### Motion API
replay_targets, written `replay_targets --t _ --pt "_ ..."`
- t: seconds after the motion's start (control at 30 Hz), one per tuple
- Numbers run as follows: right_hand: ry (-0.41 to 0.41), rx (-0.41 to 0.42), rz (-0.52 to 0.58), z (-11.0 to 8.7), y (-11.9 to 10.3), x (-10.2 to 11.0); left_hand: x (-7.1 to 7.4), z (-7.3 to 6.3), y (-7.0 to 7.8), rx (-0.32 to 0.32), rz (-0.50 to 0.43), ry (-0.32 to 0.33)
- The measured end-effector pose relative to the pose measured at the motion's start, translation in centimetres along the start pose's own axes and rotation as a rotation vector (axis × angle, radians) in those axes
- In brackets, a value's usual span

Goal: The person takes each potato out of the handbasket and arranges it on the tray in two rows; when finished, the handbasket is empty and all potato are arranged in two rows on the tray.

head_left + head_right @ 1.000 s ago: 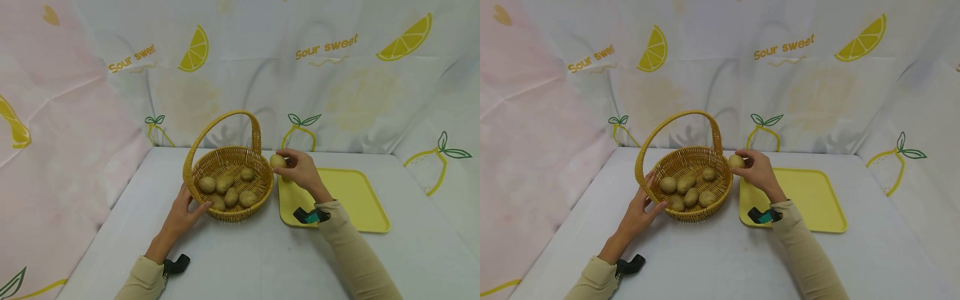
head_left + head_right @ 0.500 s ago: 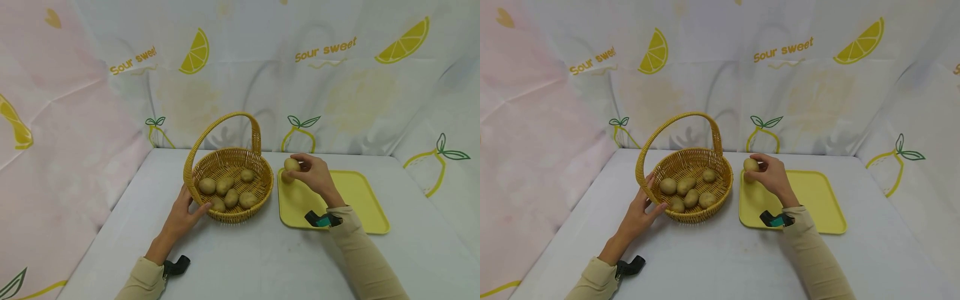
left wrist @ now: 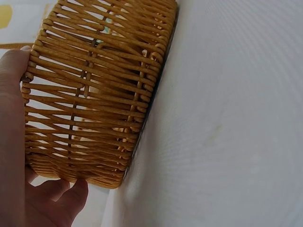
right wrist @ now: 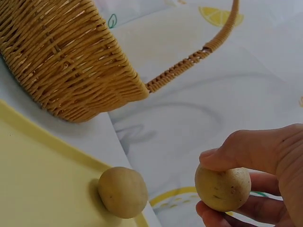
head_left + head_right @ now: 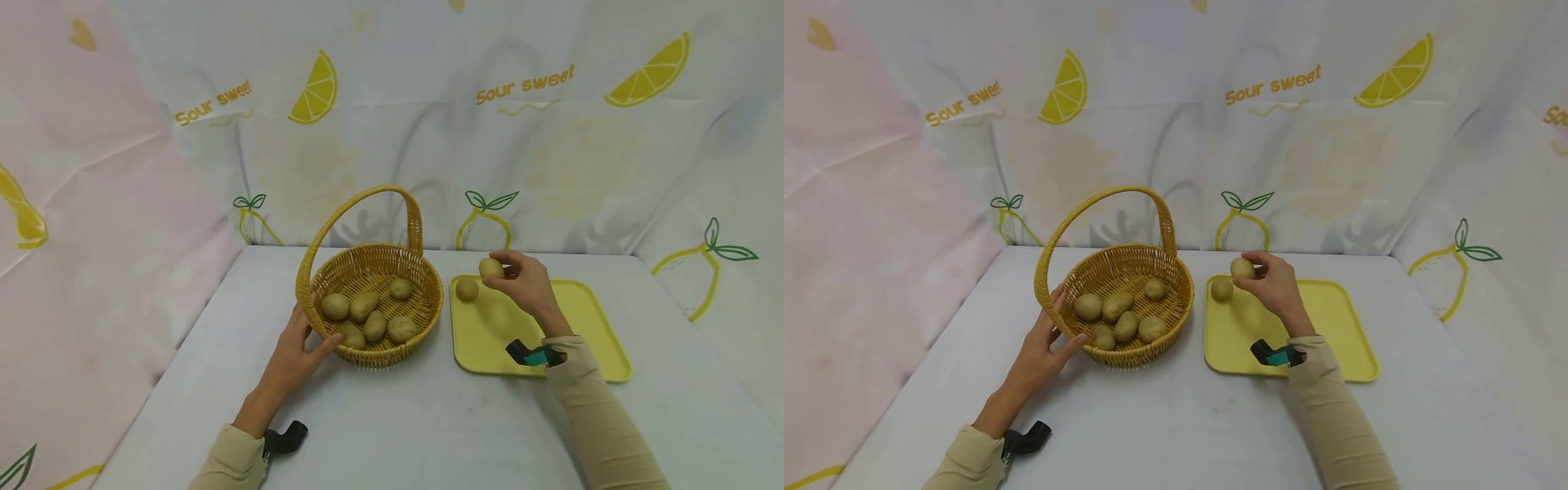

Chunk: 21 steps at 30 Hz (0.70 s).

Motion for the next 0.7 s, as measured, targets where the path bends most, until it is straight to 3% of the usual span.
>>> replay_targets --t 0.7 --pt "-0.031 -0.081 -0.157 0.4 5.3 -1.2 0.0 -0.2 -0.5 0.010 -0.015 -0.013"
Point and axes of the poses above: each hand's wrist, its own z-axis towards the middle knuckle, its own x-axis out of the back of the hand, y = z × x, the point moved 3 cm from there along z, towards the middle knuckle, and after that the axes turned 6 degrees about y, right-handed, at the moved point
